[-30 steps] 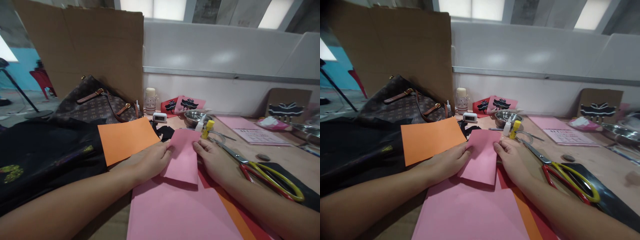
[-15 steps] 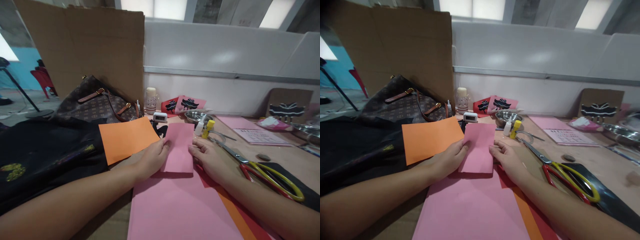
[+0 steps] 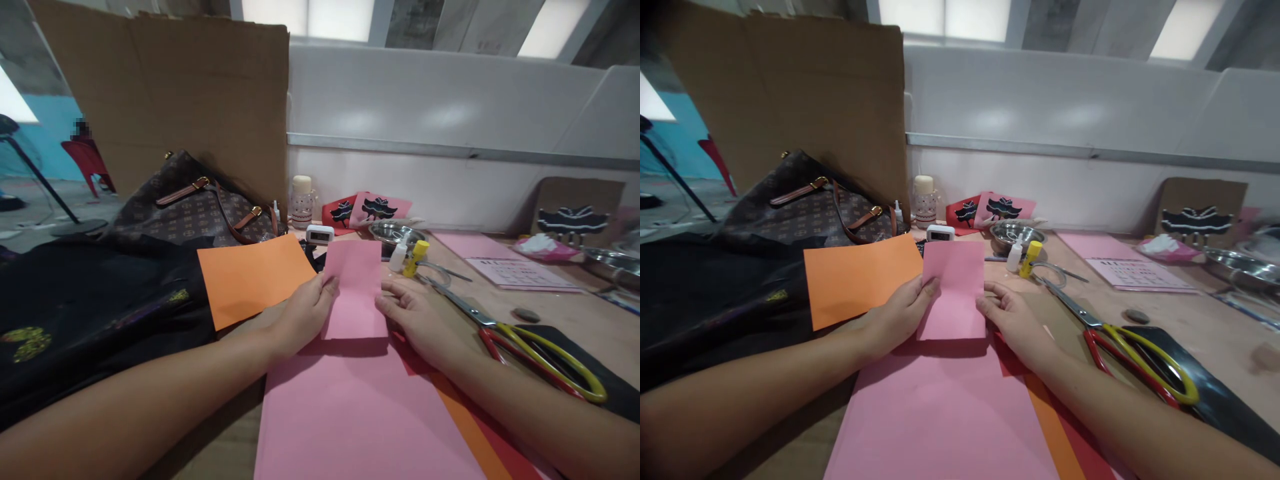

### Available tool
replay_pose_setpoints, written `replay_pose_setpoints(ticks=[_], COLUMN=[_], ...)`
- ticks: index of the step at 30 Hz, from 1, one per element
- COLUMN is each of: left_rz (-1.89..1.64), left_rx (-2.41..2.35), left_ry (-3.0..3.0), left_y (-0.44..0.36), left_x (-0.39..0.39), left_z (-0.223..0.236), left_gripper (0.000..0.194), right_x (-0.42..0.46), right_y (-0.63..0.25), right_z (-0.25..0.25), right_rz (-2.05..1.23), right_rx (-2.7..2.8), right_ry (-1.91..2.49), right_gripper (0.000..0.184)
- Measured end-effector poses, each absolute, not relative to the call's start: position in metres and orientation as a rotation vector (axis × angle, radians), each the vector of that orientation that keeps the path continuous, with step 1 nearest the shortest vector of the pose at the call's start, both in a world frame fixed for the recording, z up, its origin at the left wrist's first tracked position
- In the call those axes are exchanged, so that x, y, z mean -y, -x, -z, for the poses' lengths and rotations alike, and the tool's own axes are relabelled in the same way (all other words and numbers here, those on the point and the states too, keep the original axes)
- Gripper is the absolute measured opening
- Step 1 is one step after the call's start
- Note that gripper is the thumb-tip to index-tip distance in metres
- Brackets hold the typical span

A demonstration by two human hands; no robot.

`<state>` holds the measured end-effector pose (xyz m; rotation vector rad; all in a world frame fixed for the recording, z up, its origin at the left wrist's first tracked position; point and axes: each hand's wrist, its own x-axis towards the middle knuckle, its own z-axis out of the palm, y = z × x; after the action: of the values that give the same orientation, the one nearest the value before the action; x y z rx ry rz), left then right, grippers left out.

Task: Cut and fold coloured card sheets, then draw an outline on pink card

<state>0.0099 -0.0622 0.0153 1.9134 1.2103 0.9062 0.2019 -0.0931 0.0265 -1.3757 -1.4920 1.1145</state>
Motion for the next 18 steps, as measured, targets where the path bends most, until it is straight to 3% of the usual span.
replay_pose_setpoints(ticks=[9,18], left_rz=[-1.051,-1.083], left_rx=[-1.214,-1.180], left_ry=[-1.823,-1.791], left_y=[-0.010,-0.009], left_x=[0.060,0.056], left_z=[-0.012,-0.007], left_gripper=[0.030,0.033], right_x=[0.099,0.090], right_y=[-0.194,-0.207], right_z=[-0.041,-0.015], right_rz=[-1.074,-1.169], right_rx=[1.511,1.507], right_ry=[1.469,1.486], right_gripper=[0.008,0.038])
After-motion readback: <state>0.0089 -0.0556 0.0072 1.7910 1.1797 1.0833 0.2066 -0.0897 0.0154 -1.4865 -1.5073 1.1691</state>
